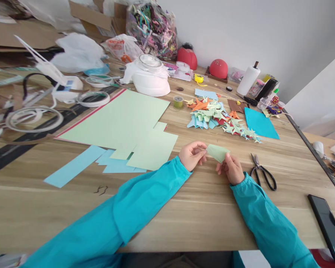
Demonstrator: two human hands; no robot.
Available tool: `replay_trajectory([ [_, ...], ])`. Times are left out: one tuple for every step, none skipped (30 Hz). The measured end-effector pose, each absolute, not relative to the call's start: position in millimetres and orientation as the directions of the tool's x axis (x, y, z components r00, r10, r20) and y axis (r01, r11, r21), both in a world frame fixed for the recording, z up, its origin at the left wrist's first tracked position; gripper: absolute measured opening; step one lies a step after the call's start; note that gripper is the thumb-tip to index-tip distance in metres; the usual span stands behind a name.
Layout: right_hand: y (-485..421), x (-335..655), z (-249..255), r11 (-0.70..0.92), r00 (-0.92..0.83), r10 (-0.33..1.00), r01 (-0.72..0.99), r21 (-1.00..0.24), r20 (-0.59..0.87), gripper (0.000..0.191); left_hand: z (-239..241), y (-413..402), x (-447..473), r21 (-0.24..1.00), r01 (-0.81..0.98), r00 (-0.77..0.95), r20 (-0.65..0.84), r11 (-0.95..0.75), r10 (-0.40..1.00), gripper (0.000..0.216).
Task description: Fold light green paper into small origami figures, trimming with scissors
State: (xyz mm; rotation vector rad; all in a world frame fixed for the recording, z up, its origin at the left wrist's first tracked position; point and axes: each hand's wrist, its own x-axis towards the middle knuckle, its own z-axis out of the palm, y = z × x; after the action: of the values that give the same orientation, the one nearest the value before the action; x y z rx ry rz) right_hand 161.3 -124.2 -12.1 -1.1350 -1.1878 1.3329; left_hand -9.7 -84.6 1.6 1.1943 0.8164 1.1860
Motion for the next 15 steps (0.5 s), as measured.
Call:
replay_trajectory([
  [-124.5, 161.1, -12.0, -0.047, -0.088, 0.995, -0.108, -0.993, -0.038, 0.052, 2.4, -85.0, -9.8, 0.967, -0.252, 0.236, 0.109, -0.048, 0.966, 0.022],
  [-124.7, 160.8, -11.6, -0.055, -0.098, 0.994, -0.137, -0.989, -0.041, 0.057, 3.4, -85.4, -10.1, 0.964, -0.263, 0.239, 0.113, -0.047, 0.964, 0.022],
  [-124.9, 160.4, -11.0, -0.063, -0.109, 0.993, -0.165, -0.984, -0.045, 0.062, 4.5, -85.7, -10.5, 0.96, -0.276, 0.242, 0.114, -0.045, 0.963, 0.023],
  [-125.1, 160.1, -10.3, -0.071, -0.119, 0.992, -0.186, -0.98, -0.049, 0.066, 5.6, -85.9, -11.0, 0.957, -0.289, 0.246, 0.113, -0.038, 0.963, 0.023],
  [-125.3, 159.7, -9.5, -0.078, -0.125, 0.991, -0.198, -0.977, -0.054, 0.068, 6.6, -86.0, -11.4, 0.953, -0.302, 0.252, 0.106, -0.025, 0.962, 0.024],
  [-125.5, 159.5, -8.6, -0.085, -0.127, 0.99, -0.201, -0.976, -0.06, 0.07, 7.5, -86.2, -11.7, 0.949, -0.315, 0.258, 0.094, -0.008, 0.962, 0.025],
  [-125.6, 159.3, -7.7, -0.09, -0.127, 0.99, -0.197, -0.976, -0.066, 0.071, 8.1, -86.2, -11.9, 0.946, -0.325, 0.265, 0.081, 0.01, 0.961, 0.026],
  [-125.8, 159.3, -7.0, -0.094, -0.127, 0.989, -0.188, -0.978, -0.07, 0.071, 8.6, -86.3, -12.0, 0.943, -0.331, 0.27, 0.069, 0.026, 0.961, 0.028],
  [-126.0, 159.4, -6.4, -0.094, -0.125, 0.99, -0.18, -0.979, -0.072, 0.07, 8.9, -86.3, -11.9, 0.942, -0.333, 0.273, 0.061, 0.035, 0.96, 0.029],
  [-126.1, 159.5, -6.2, -0.091, -0.123, 0.99, -0.173, -0.981, -0.07, 0.067, 9.0, -86.4, -11.7, 0.943, -0.332, 0.273, 0.058, 0.037, 0.96, 0.031],
  [-126.1, 159.8, -6.3, -0.084, -0.123, 0.99, -0.169, -0.982, -0.064, 0.063, 8.8, -86.3, -11.5, 0.945, -0.326, 0.271, 0.059, 0.034, 0.961, 0.031],
  [-126.0, 160.0, -6.8, -0.076, -0.126, 0.99, -0.163, -0.984, -0.055, 0.058, 8.6, -86.2, -11.3, 0.948, -0.317, 0.268, 0.061, 0.028, 0.961, 0.031],
  [-125.7, 160.2, -7.7, -0.067, -0.128, 0.991, -0.156, -0.986, -0.047, 0.052, 8.2, -86.0, -11.2, 0.952, -0.305, 0.265, 0.063, 0.022, 0.962, 0.029],
  [-125.2, 160.4, -8.9, -0.057, -0.123, 0.992, -0.149, -0.987, -0.038, 0.046, 7.8, -85.7, -11.2, 0.957, -0.291, 0.261, 0.065, 0.014, 0.963, 0.026],
  [-124.6, 160.5, -10.3, -0.047, -0.111, 0.993, -0.141, -0.989, -0.032, 0.041, 7.2, -85.2, -11.4, 0.962, -0.272, 0.256, 0.069, 0.003, 0.964, 0.022],
])
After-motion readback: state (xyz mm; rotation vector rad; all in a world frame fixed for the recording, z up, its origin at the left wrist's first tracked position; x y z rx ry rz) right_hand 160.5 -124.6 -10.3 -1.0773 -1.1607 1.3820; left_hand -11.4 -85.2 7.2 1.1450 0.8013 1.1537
